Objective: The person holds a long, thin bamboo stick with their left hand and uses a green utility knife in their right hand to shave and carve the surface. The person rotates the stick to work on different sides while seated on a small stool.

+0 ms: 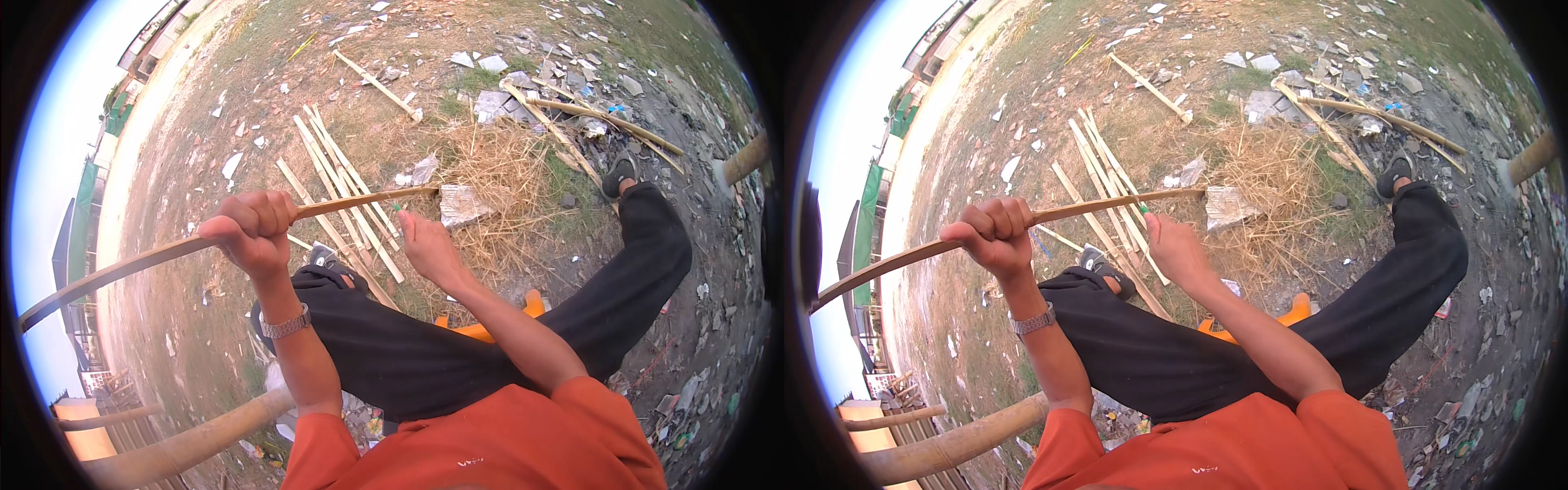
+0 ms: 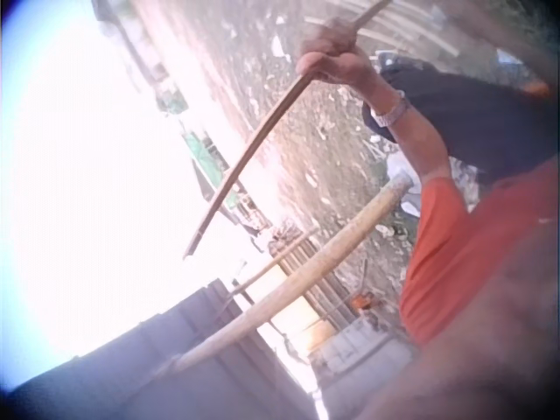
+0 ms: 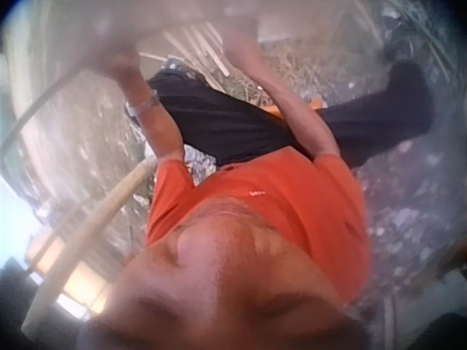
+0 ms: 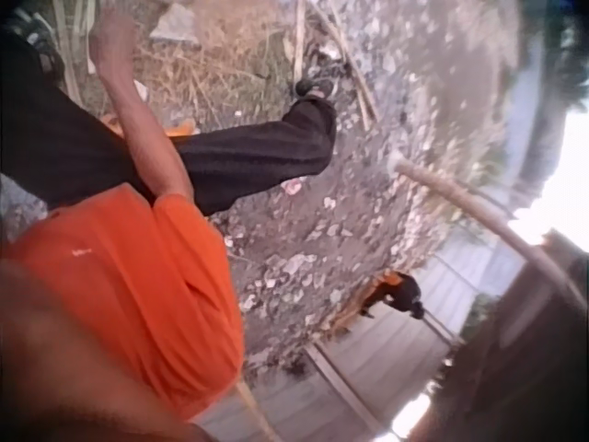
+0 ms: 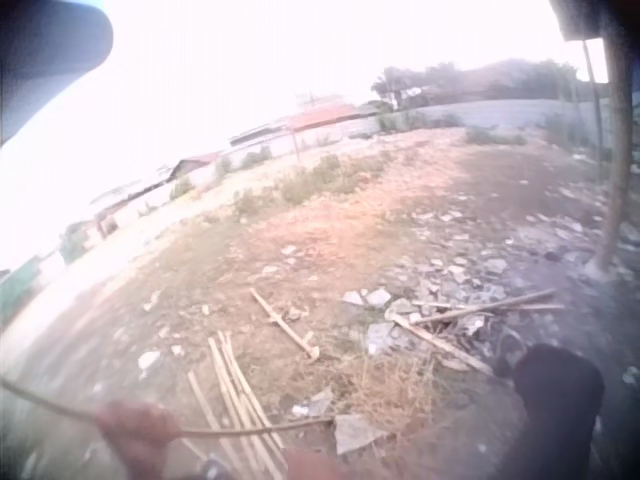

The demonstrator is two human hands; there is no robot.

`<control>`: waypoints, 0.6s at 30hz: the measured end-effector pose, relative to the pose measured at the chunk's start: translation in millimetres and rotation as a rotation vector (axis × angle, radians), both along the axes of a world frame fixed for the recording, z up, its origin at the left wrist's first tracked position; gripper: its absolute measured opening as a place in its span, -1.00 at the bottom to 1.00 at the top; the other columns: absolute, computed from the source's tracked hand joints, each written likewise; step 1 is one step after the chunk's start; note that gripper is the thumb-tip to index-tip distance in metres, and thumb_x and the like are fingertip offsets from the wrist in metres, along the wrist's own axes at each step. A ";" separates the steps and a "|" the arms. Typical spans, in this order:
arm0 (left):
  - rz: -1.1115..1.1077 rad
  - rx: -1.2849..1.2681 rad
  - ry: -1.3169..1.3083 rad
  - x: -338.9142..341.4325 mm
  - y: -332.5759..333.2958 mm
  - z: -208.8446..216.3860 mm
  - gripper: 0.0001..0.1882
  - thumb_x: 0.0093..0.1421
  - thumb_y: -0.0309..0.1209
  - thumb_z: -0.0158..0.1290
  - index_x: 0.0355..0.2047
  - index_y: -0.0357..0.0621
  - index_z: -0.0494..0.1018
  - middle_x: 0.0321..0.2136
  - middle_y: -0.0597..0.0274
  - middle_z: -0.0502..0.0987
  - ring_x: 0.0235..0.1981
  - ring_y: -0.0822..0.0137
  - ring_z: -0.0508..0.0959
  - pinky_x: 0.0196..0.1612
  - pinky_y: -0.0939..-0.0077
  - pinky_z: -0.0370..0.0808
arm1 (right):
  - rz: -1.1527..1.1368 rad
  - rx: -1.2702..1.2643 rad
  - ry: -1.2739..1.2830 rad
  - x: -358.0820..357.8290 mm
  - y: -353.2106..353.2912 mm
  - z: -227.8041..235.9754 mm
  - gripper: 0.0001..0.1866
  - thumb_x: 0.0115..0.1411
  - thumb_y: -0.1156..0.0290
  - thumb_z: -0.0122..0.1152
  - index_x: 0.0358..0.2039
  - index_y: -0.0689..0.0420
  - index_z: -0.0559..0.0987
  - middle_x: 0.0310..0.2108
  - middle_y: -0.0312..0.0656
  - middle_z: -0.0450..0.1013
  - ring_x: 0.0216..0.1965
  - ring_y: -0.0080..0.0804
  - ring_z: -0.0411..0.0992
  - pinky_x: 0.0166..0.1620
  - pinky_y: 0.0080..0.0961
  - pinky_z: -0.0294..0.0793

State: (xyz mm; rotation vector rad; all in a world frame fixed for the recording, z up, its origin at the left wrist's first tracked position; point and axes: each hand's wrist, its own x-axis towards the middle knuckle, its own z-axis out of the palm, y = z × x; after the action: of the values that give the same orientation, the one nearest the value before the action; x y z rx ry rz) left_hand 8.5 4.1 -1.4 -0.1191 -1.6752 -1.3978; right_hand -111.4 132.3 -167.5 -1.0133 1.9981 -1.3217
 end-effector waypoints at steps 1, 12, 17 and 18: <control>-0.004 -0.001 0.001 -2.2 0.8 -0.1 -0.41 0.26 0.18 -0.35 -0.70 0.01 -0.03 -0.83 0.46 -0.09 -0.82 0.53 -0.11 -0.72 0.53 -0.08 | 0.026 -0.006 -0.005 1.7 1.8 6.1 -0.52 0.36 0.13 -0.29 -0.40 0.28 0.45 -0.57 0.28 0.40 -0.44 0.32 0.39 -0.31 0.07 0.34; 0.032 0.007 -0.001 -7.7 4.4 -0.6 -0.42 0.26 0.18 -0.34 -0.70 0.02 -0.02 -0.83 0.47 -0.10 -0.82 0.52 -0.12 -0.70 0.54 -0.07 | 0.011 0.019 -0.007 0.3 -7.7 0.1 -0.45 0.37 0.10 -0.36 -0.38 0.32 0.46 -0.53 0.26 0.42 -0.41 0.27 0.40 -0.26 0.07 0.33; 0.081 0.023 0.003 -9.5 1.9 3.0 -0.42 0.27 0.17 -0.34 -0.70 0.02 -0.02 -0.83 0.46 -0.09 -0.81 0.52 -0.12 -0.70 0.54 -0.07 | -0.059 0.137 0.042 -11.3 -9.9 -38.3 -0.53 0.36 0.13 -0.30 -0.38 0.28 0.44 -0.58 0.27 0.40 -0.48 0.30 0.38 -0.32 0.06 0.35; 0.069 0.026 -0.002 -7.1 0.4 3.0 -0.42 0.27 0.17 -0.34 -0.70 0.02 -0.02 -0.83 0.46 -0.09 -0.81 0.52 -0.12 -0.70 0.54 -0.07 | -0.031 0.076 0.024 -10.7 -10.2 -38.6 -0.52 0.36 0.13 -0.30 -0.38 0.28 0.45 -0.57 0.27 0.40 -0.47 0.30 0.39 -0.32 0.06 0.36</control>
State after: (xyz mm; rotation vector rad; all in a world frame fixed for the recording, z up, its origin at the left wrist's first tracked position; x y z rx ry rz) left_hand 1.4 4.5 1.6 -0.0455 -1.6471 -1.3677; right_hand -122.1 122.1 -206.2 -0.9716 2.0732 -1.2453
